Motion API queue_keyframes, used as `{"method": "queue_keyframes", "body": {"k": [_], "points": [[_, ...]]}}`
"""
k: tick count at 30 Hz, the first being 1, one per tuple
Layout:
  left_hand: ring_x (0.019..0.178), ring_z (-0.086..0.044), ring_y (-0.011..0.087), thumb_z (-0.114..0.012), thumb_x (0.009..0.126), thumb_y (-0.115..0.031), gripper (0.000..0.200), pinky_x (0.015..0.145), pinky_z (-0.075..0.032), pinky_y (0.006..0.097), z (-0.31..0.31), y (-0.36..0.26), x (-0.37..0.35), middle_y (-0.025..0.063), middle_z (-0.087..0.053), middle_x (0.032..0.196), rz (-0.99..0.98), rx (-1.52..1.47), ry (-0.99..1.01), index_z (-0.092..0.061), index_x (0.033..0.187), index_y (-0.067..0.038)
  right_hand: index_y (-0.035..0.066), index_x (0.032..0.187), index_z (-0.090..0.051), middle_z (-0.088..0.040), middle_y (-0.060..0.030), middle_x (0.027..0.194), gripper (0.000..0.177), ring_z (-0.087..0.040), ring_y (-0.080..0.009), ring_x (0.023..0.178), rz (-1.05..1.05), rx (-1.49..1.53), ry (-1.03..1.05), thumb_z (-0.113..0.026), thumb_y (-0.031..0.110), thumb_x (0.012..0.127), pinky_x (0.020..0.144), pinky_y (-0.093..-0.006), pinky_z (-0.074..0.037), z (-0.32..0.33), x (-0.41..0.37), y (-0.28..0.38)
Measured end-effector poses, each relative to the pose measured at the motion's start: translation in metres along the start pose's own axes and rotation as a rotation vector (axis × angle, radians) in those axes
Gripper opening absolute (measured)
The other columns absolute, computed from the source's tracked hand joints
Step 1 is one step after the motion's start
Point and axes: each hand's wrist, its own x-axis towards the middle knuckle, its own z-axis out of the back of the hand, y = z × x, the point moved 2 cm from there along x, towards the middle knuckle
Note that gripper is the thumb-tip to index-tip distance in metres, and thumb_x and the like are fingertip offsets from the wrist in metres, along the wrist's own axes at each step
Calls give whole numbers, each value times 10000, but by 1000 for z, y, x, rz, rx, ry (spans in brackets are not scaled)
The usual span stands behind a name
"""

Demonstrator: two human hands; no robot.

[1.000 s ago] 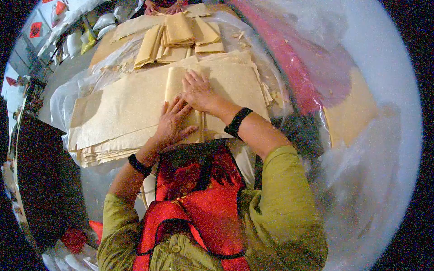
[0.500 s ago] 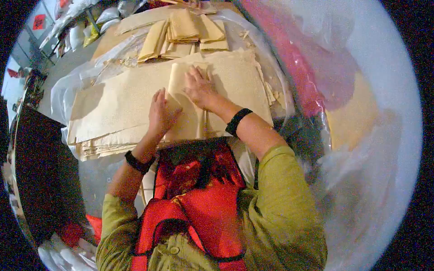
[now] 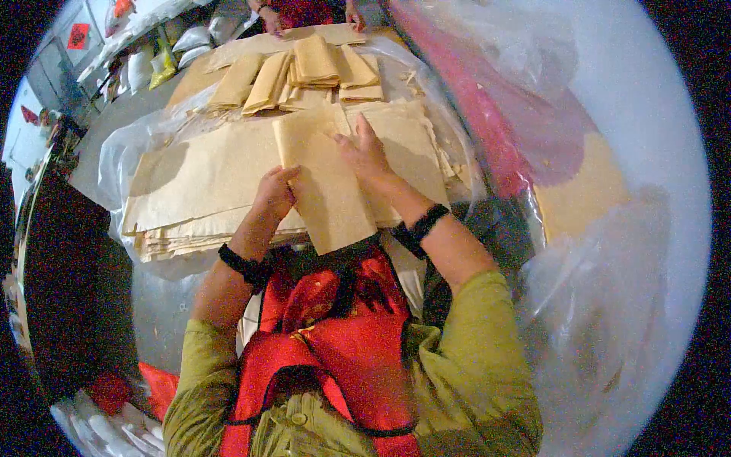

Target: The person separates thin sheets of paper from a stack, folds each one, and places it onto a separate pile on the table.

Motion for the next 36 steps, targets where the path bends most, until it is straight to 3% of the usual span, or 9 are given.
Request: {"method": "queue_keyframes", "body": {"k": [5,11,14,17,21,26,28,31,36], "points": [[750,-563,210,-536,790,-103,160,685,-472,342,32,-15,12,91,-564,808,-37,-178,60,-508,904,6,23,1093,-487,-583,-27,859,361,-539,-92,755,-366,383,626,-556,243,815,687,-250,-448,-3,-32,-11],[769,-557,237,-531,812,-184,237,701,-465,365,41,-28,19,95,-567,862,-8,-141,-63,-506,972,-10,9,1081,-491,-574,-39,941,351,-542,-108,796,-352,480,695,-586,209,808,722,-264,-449,-17,-43,19],[744,-556,215,-553,808,-168,222,679,-469,353,59,-42,37,80,-564,836,-53,-70,-99,-510,967,-19,19,1100,-471,-564,-48,963,338,-549,-119,803,-283,647,690,-559,189,822,674,-284,-487,-23,-38,31],[695,-553,192,-571,807,-168,210,648,-474,341,46,-70,39,66,-557,801,-122,-86,-94,-514,956,-32,41,1123,-446,-553,-52,977,328,-556,-136,810,-165,375,685,-529,163,830,580,-303,-523,-32,-21,21],[730,-581,201,-573,812,-214,265,660,-487,333,33,-109,51,97,-571,860,-134,-135,19,-503,990,-31,14,1062,-481,-578,-81,832,321,-575,-166,660,-344,588,469,-560,179,797,484,-302,-503,-25,44,49],[955,-557,278,-486,858,-271,426,800,-459,362,45,-121,25,181,-550,1055,-218,138,-61,-413,1153,28,-2,1023,-481,-576,-85,824,305,-582,-176,626,-82,625,233,-545,198,802,489,-309,-512,-33,159,32],[939,-564,273,-487,858,-274,427,809,-456,354,55,-117,6,181,-554,1048,-250,352,-117,-420,1150,30,-4,969,-490,-579,-92,823,302,-588,-181,631,-392,695,362,-556,233,794,504,-303,-511,-43,201,-20],[913,-577,234,-562,812,-178,333,796,-462,335,77,-92,-22,152,-569,1037,-410,855,-126,-506,1081,10,15,940,-486,-575,-93,790,296,-587,-190,623,-390,246,188,-562,262,795,483,-308,-497,-25,182,-40],[922,-560,259,-669,668,-117,386,798,-463,354,48,-46,-55,129,-552,1061,-778,1476,78,-551,1026,-33,52,939,-463,-550,-81,703,307,-571,-193,560,-582,320,371,-602,272,776,414,-326,-459,10,96,-45]]}}
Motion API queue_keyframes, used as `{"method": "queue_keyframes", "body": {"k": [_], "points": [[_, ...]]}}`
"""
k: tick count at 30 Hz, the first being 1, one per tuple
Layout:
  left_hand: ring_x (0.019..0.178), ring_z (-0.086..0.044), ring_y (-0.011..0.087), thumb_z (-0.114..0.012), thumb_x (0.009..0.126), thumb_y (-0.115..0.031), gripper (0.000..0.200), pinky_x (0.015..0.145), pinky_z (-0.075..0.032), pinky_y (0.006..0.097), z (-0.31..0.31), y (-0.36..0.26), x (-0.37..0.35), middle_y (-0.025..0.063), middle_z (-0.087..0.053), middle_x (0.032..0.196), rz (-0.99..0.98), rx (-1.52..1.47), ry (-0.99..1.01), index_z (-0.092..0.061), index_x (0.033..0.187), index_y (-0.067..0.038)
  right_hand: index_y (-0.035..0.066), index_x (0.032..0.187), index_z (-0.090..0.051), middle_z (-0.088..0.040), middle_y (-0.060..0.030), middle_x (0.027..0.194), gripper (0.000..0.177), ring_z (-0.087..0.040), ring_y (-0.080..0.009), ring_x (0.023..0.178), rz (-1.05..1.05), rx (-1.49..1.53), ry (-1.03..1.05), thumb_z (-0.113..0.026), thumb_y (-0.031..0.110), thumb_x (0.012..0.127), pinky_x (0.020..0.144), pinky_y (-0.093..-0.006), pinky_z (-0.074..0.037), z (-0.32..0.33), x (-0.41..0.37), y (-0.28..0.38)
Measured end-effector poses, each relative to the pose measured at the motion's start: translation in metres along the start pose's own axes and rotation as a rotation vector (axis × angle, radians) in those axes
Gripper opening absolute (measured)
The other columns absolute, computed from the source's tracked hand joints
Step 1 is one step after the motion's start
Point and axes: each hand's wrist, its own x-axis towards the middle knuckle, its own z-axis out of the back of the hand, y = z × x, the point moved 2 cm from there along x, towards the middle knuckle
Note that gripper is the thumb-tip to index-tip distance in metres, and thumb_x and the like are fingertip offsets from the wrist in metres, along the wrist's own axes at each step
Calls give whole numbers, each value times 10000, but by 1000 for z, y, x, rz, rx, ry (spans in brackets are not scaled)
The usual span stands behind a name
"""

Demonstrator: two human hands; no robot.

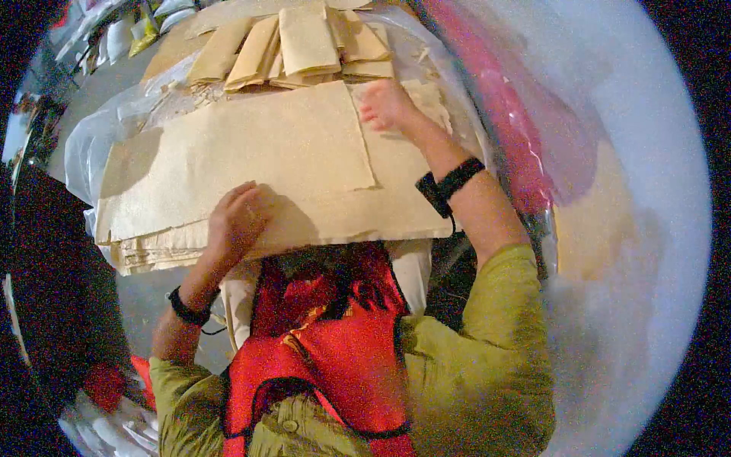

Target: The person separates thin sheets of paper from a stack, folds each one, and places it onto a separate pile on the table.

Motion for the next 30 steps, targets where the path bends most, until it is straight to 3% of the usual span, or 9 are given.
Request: {"method": "queue_keyframes", "body": {"k": [2,5,9,15,18,23,26,27,30], "points": [[1038,-470,318,-664,669,-199,429,887,-382,409,-16,-15,4,151,-502,1111,-129,103,39,-527,1040,-31,40,919,-462,-541,-77,688,310,-569,-188,547,-53,-145,11,-617,262,767,401,-315,-451,3,-27,-18],[1116,-390,339,-632,704,-262,452,937,-309,428,-33,-27,9,163,-452,1155,-171,193,90,-493,1064,-25,10,902,-458,-524,-68,667,349,-556,-178,520,-61,15,20,-650,255,744,384,-295,-437,-15,-72,-8],[1088,-411,329,-644,687,-263,478,913,-323,436,-38,-32,9,153,-456,1143,-127,197,31,-482,1072,-29,79,800,-498,-526,-34,617,250,-524,-116,490,-220,264,128,-651,268,743,388,-233,-405,-42,-68,-20],[992,-472,317,-644,679,-251,464,849,-366,425,-36,-50,16,161,-496,1071,54,160,-94,-483,1051,-26,85,717,-521,-536,-19,645,179,-511,-123,518,-62,345,182,-646,213,729,413,-277,-422,-63,-76,-10],[930,-512,334,-631,696,-223,430,788,-426,397,-40,-66,23,176,-530,1026,4,69,-141,-485,1050,-26,47,816,-551,-568,-32,738,148,-548,-138,633,116,490,192,-599,171,752,523,-289,-463,-50,-114,15],[806,-562,352,-579,728,-129,263,704,-467,377,-43,-116,32,172,-585,877,-103,-130,-117,-546,966,-21,35,896,-541,-585,-39,739,201,-572,-132,614,285,436,8,-554,206,792,540,-260,-469,-20,-172,22],[749,-549,375,-520,720,-61,209,640,-469,369,-38,-124,27,191,-579,816,-60,-323,-237,-566,919,-15,41,937,-533,-596,-64,796,259,-589,-147,669,318,554,160,-503,278,834,560,-270,-479,-9,-180,25],[732,-580,322,-483,726,-9,213,648,-472,333,-33,-121,28,142,-611,818,105,-522,-150,-576,918,0,40,959,-519,-594,-90,824,323,-599,-166,693,304,531,245,-448,340,862,576,-281,-491,-9,-188,32],[681,-582,202,-474,746,9,195,630,-469,285,-28,-75,14,49,-615,780,116,-845,-446,-595,898,-8,35,928,-505,-590,-104,829,315,-605,-188,688,228,469,200,-437,337,869,594,-294,-499,-38,-189,41]]}}
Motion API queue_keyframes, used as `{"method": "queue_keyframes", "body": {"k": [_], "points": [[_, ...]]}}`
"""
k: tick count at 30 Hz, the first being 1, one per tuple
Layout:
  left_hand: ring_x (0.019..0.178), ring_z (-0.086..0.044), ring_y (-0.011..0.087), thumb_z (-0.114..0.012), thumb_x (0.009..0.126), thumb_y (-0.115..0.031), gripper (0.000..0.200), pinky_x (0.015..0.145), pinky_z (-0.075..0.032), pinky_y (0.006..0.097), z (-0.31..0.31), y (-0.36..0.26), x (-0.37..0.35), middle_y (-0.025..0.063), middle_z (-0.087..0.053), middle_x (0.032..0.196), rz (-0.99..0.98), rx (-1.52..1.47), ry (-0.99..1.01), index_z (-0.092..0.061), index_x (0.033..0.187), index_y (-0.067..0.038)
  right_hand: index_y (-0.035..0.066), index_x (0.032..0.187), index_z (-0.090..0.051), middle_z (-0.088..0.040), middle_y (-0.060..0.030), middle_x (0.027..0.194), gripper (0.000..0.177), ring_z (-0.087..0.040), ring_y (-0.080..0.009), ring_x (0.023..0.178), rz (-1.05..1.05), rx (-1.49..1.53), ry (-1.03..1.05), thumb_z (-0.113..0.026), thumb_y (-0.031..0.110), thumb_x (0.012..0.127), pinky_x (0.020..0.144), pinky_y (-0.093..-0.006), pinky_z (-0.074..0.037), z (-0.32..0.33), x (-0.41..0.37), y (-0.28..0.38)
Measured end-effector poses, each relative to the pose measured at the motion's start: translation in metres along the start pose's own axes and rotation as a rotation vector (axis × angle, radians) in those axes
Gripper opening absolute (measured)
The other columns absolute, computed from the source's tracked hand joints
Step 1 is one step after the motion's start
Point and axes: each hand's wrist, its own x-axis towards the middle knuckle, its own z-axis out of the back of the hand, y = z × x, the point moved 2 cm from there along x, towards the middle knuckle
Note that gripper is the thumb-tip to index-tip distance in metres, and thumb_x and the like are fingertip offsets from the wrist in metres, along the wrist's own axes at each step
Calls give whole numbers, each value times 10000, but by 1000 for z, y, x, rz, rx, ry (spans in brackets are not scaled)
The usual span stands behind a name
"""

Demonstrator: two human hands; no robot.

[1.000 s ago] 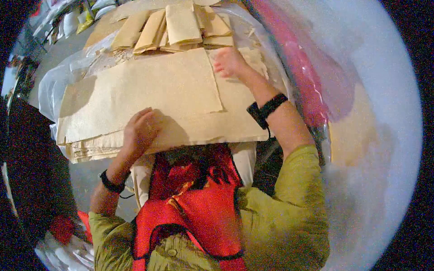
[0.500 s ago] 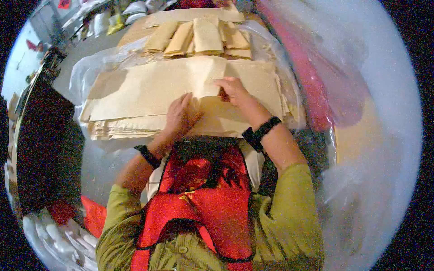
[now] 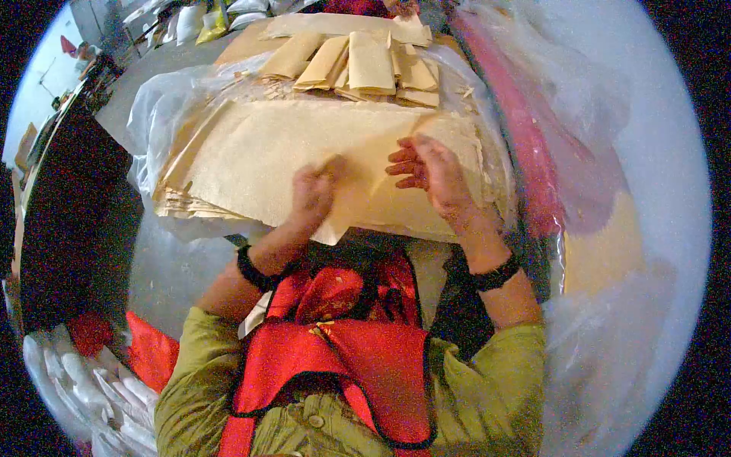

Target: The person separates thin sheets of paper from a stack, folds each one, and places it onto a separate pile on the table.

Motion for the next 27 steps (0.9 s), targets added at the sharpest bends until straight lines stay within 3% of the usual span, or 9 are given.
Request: {"method": "queue_keyframes", "body": {"k": [2,7,10,14,18,22,24,25,27], "points": [[746,-565,146,-506,818,-122,175,665,-465,275,44,17,2,59,-612,805,296,-191,-185,-598,895,6,34,929,-488,-578,-97,823,312,-606,-193,701,-81,-170,5,-486,333,843,553,-286,-491,-10,11,-24],[648,-551,139,-495,839,-173,157,559,-466,273,136,13,-15,51,-562,767,572,-229,-547,-544,866,-26,-2,937,-454,-553,-130,803,421,-607,-211,670,-374,-382,179,-534,392,809,506,-286,-506,-21,28,-83],[649,-555,156,-494,838,-205,183,550,-475,292,155,34,-28,55,-547,748,673,-254,-501,-527,877,-30,-18,938,-435,-537,-162,832,485,-609,-226,657,-493,-343,196,-535,435,799,500,-292,-516,-40,18,-98],[566,-551,174,-501,836,-279,257,502,-490,317,157,15,-32,67,-544,691,811,-179,-429,-521,838,-22,-46,1060,-413,-524,-179,885,610,-602,-265,756,-561,-212,162,-515,491,791,610,-363,-521,-64,4,-110],[501,-554,186,-523,817,-381,363,485,-508,325,174,9,-62,68,-534,613,947,-221,-239,-509,785,-19,6,1111,-424,-535,-148,969,538,-590,-269,791,-606,-105,218,-514,442,809,651,-409,-500,-85,-3,-116],[526,-567,237,-484,813,-480,447,480,-486,384,170,13,-97,116,-558,632,1166,-227,-145,-506,780,-34,27,1071,-459,-564,-121,939,381,-583,-252,813,-368,-165,111,-515,316,829,686,-431,-488,-91,12,-144],[634,-600,248,-472,807,-507,481,571,-505,377,169,18,-100,146,-582,726,1049,-395,-107,-508,823,-27,21,1042,-471,-574,-119,919,310,-583,-241,825,-313,-164,88,-509,249,835,688,-430,-490,-92,16,-136],[658,-603,251,-472,806,-508,486,597,-505,379,167,20,-97,151,-584,755,999,-500,-131,-508,839,-25,9,1007,-487,-577,-128,945,273,-597,-217,800,-124,9,155,-516,208,823,649,-399,-510,-92,21,-135],[783,-598,273,-494,808,-471,498,695,-486,402,163,14,-86,163,-585,864,931,-501,-263,-493,944,8,2,998,-500,-586,-124,932,287,-607,-203,766,-210,-44,167,-535,215,809,630,-381,-518,-81,21,-116]]}}
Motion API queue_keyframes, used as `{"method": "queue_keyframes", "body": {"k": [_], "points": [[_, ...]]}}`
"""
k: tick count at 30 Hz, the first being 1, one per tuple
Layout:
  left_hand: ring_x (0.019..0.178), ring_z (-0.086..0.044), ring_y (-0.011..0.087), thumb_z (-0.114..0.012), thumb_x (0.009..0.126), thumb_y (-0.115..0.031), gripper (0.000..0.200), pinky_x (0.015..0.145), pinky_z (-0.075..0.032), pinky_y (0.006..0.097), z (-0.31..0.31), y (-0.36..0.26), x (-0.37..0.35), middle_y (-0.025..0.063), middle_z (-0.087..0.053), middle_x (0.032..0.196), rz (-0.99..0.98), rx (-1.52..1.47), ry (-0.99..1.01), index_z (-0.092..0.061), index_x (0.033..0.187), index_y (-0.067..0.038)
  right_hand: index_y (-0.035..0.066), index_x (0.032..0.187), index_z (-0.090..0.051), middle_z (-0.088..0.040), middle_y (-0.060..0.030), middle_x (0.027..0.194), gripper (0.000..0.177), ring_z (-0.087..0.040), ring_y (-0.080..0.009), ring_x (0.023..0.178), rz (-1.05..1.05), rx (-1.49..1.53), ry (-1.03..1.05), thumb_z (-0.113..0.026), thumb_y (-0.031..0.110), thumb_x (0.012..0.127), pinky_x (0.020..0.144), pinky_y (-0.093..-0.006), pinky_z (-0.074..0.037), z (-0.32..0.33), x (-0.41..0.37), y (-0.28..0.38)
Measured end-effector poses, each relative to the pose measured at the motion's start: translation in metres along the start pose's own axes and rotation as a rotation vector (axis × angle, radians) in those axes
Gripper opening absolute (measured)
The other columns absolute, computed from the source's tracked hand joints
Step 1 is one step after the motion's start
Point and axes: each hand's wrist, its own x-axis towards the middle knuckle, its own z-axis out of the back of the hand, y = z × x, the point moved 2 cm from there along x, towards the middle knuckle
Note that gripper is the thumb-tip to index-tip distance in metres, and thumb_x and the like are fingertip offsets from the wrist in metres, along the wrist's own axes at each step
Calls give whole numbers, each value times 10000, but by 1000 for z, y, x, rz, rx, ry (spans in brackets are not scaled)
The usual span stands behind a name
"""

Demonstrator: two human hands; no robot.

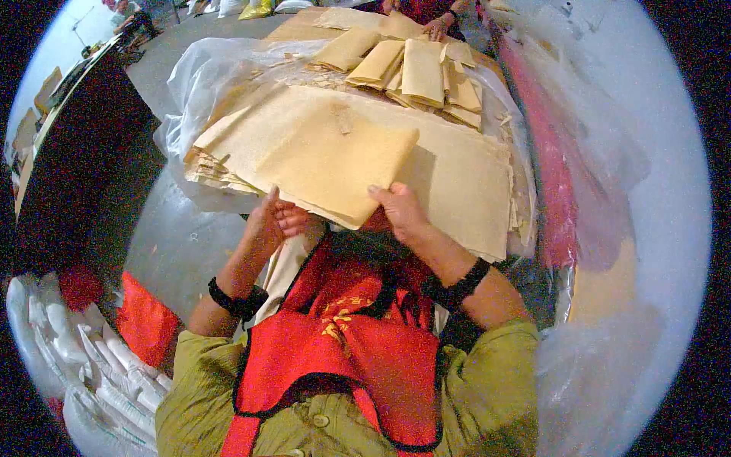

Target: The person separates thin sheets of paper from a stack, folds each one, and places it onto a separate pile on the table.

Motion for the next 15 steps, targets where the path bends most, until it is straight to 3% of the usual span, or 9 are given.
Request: {"method": "queue_keyframes", "body": {"k": [3,7,10,14,15], "points": [[701,-608,222,-535,821,-334,384,547,-487,292,-5,-17,10,119,-592,827,-217,-118,-21,-484,967,17,4,978,-520,-604,-113,888,296,-617,-189,709,-150,-93,36,-559,230,791,613,-359,-522,16,-26,43],[860,-562,231,-555,810,-227,336,703,-480,371,7,-36,41,133,-536,999,-327,-327,-191,-467,1042,1,13,966,-535,-612,-102,820,257,-621,-209,673,-270,-300,93,-551,201,792,573,-348,-525,78,-25,38],[894,-529,224,-537,819,-225,333,739,-453,394,69,-42,103,108,-509,1052,-450,-142,-337,-463,1068,-17,14,927,-553,-611,-84,785,245,-602,-180,601,-267,-430,68,-557,216,788,515,-310,-503,104,-26,37],[895,-507,195,-473,858,-210,294,733,-438,346,-55,-75,29,92,-507,1055,-516,38,-458,-486,1076,-13,5,905,-565,-607,-77,785,222,-574,-165,575,-214,-448,-32,-559,193,789,501,-296,-474,123,-18,26],[923,-497,192,-463,862,-192,278,768,-426,345,-66,-68,33,88,-508,1065,-537,210,-394,-496,1076,-18,1,902,-564,-605,-75,781,215,-572,-164,575,-188,-429,-31,-557,185,790,500,-296,-471,121,-21,26]]}}
